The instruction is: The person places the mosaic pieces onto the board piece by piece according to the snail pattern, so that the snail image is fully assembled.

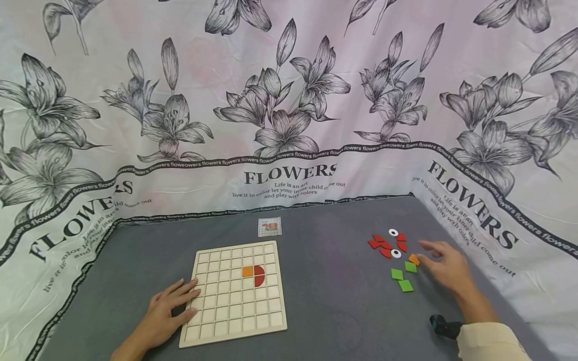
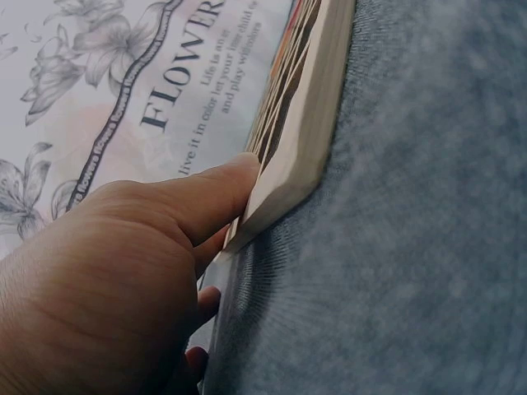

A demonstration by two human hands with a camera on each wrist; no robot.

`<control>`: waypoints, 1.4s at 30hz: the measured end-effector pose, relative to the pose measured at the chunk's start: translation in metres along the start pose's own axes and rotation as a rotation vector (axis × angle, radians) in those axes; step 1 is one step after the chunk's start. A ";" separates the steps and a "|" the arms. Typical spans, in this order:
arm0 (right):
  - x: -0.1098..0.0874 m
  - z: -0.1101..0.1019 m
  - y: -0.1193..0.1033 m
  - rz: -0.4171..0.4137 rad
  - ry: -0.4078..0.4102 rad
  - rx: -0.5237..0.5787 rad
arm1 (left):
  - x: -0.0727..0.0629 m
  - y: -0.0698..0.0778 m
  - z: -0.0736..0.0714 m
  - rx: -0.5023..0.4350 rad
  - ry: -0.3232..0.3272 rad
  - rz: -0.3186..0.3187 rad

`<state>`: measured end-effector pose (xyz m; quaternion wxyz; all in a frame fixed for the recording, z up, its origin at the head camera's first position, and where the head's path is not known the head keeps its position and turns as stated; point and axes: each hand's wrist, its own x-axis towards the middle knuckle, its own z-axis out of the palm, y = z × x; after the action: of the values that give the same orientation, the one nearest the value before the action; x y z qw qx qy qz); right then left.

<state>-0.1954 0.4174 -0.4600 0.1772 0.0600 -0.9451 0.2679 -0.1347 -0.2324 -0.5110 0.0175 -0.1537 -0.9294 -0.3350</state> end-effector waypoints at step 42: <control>0.007 0.016 0.022 0.104 -0.198 -0.126 | -0.001 -0.004 0.003 0.006 0.036 0.033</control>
<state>-0.2115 0.4273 -0.4811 0.0721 0.0257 -0.9748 0.2097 -0.1342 -0.2338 -0.5154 0.0400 -0.1628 -0.9274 -0.3344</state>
